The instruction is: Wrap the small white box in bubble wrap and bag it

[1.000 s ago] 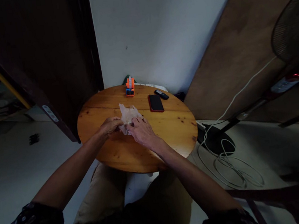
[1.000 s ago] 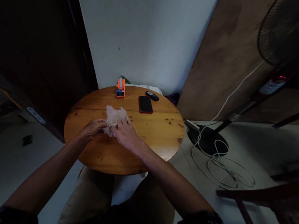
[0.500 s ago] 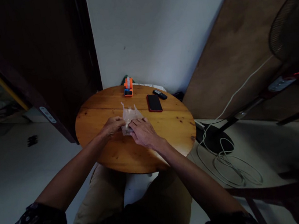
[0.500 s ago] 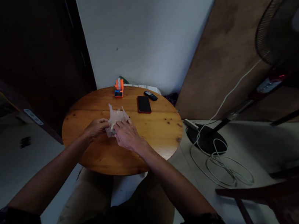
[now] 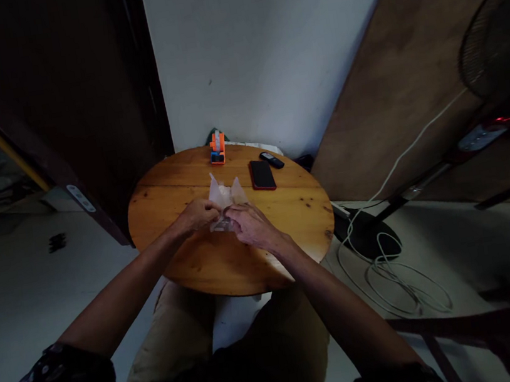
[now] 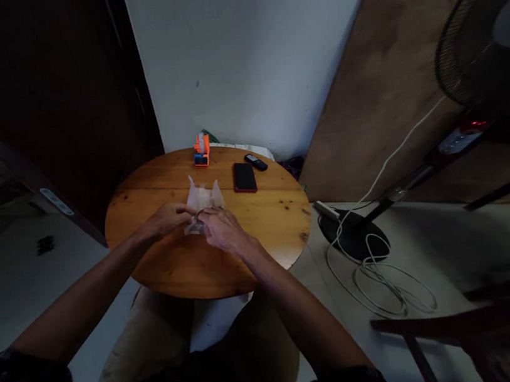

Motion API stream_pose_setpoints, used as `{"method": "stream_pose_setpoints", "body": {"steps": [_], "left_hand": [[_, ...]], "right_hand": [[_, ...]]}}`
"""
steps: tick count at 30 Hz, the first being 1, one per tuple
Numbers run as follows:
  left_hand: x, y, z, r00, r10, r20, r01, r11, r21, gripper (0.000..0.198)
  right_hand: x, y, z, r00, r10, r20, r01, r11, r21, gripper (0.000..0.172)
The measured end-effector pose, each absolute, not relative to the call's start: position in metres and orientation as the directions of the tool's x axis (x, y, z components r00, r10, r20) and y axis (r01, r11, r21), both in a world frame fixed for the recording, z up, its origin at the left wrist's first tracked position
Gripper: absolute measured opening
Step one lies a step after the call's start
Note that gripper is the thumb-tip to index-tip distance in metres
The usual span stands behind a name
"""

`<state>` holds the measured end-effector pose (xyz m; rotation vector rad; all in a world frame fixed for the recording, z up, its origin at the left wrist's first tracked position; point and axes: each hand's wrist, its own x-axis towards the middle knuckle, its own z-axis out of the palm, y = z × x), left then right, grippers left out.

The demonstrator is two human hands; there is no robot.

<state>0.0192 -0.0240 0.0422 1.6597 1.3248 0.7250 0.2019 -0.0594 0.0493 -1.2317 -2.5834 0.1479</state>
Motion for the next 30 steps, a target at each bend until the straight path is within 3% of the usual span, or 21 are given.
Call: {"method": "stream_pose_setpoints", "body": {"steps": [6, 11, 15, 22, 26, 30], "left_hand": [[0.022, -0.025, 0.03, 0.317, 0.939, 0.136, 0.697, -0.328, 0.637, 0.026], [0.02, -0.019, 0.021, 0.464, 0.831, 0.307, 0.695, -0.556, 0.456, 0.017], [0.02, -0.019, 0.023, 0.573, 0.767, 0.289, 0.666, -0.642, 0.381, 0.014], [0.022, -0.026, 0.037, 0.666, 0.707, 0.24, 0.66, -0.707, 0.253, 0.019], [0.023, -0.027, 0.043, 0.694, 0.691, 0.201, 0.659, -0.723, 0.208, 0.02], [0.024, -0.029, 0.046, 0.699, 0.693, 0.176, 0.667, -0.721, 0.19, 0.021]], "right_hand": [[0.209, -0.057, 0.045, -0.59, 0.768, 0.247, 0.694, 0.64, -0.331, 0.037], [0.222, -0.055, 0.034, -0.474, 0.813, 0.338, 0.699, 0.581, -0.417, 0.031], [0.237, -0.056, 0.028, -0.205, 0.921, 0.333, 0.804, 0.352, -0.48, 0.029], [0.244, -0.057, 0.027, 0.023, 1.0, 0.007, 0.855, -0.016, -0.518, 0.042], [0.241, -0.052, 0.022, 0.056, 0.998, -0.041, 0.833, -0.07, -0.549, 0.046], [0.238, -0.045, 0.007, 0.013, 1.0, 0.016, 0.779, -0.001, -0.628, 0.054]]}}
